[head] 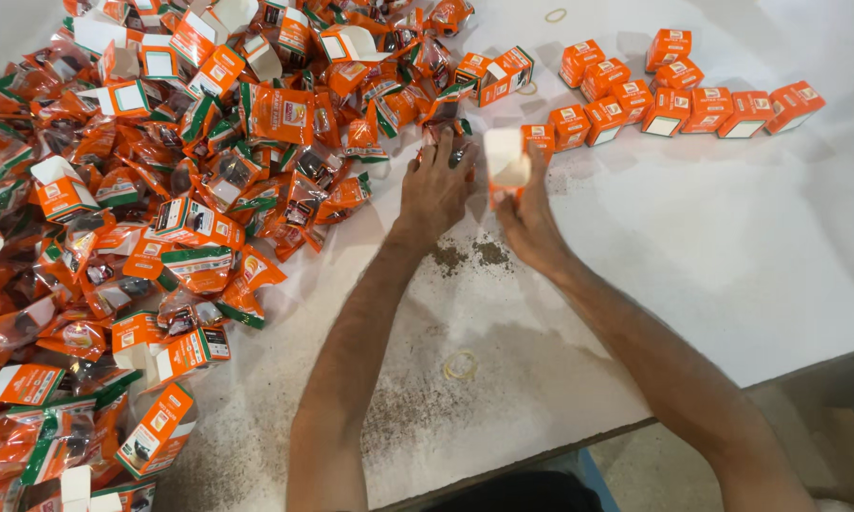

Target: The person picks sealed plastic packets one at a time from a large pile on the table, places a packet into a small orange carton, folds the carton flaps closed, and sets the finished carton aside with other completed cartons, repeating the cycle.

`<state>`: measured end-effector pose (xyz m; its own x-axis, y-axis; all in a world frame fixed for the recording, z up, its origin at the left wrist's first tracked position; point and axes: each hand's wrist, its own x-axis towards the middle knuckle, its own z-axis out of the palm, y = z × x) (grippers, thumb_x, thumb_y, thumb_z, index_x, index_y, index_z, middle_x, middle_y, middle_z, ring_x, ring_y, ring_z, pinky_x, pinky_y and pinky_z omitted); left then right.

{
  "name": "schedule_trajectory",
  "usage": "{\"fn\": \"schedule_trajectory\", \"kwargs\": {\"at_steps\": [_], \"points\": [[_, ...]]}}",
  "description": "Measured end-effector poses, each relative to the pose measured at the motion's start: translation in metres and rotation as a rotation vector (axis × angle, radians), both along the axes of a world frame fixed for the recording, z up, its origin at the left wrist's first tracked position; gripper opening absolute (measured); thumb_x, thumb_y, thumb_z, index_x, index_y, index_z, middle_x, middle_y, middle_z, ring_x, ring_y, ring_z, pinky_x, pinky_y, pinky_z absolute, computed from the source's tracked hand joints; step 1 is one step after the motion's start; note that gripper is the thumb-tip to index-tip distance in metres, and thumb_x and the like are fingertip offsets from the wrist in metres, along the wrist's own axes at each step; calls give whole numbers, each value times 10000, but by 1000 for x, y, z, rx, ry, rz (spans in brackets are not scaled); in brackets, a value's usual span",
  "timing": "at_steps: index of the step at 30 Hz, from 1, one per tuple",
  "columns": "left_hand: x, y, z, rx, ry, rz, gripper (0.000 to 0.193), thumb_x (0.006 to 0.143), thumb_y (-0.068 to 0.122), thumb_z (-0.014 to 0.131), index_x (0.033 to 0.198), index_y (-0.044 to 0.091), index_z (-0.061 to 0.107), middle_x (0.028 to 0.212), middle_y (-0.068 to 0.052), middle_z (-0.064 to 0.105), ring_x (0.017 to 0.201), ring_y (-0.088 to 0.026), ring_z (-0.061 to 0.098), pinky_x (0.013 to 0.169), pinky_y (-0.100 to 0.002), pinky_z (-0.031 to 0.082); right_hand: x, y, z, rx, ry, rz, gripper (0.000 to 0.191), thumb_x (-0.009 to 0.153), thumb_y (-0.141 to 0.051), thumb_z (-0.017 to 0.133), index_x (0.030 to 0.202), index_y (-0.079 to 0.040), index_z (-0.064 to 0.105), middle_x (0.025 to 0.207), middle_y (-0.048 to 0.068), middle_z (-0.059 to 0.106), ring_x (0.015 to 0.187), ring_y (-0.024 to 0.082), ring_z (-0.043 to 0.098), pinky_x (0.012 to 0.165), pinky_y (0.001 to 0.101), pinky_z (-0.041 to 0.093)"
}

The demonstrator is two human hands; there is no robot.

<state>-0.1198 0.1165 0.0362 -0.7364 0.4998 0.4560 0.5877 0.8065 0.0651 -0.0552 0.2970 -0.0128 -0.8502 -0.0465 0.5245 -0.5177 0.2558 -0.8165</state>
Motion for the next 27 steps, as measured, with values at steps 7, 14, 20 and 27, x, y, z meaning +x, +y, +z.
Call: {"fn": "schedule_trajectory", "kwargs": {"at_steps": [7,14,20,27], "points": [[56,-61,-3,11,-38,-13,410,881,38,702,1280,29,607,1295,-230,559,1029,-372,645,776,-436,584,11,-12,7,138,-204,239,679,1001,-109,664,1585,-40,324,1465,198,480,1349,267,542,1064,363,522],[163,-110,13,817,105,-198,386,822,-133,716,1150,16,578,1275,-207,589,1080,-334,669,868,-374,591,57,-55,43,221,-188,321,464,754,-64,854,1169,-9,655,1115,122,664,1003,238,692,872,348,549],[176,-99,-1,552,66,-227,481,847,9,803,1289,39,614,1330,-182,634,1264,-365,637,1045,-481,513,71,-70,51,331,-41,411,515,756,-106,846,1229,-49,650,1162,154,674,1085,342,672,910,413,551],[178,-101,2,299,115,-50,409,815,231,800,1181,79,702,1438,-229,472,1471,-462,310,1204,-699,225,73,-67,46,369,24,397,564,799,-160,846,1297,-44,611,1274,201,634,1197,420,604,1005,479,497]]}}
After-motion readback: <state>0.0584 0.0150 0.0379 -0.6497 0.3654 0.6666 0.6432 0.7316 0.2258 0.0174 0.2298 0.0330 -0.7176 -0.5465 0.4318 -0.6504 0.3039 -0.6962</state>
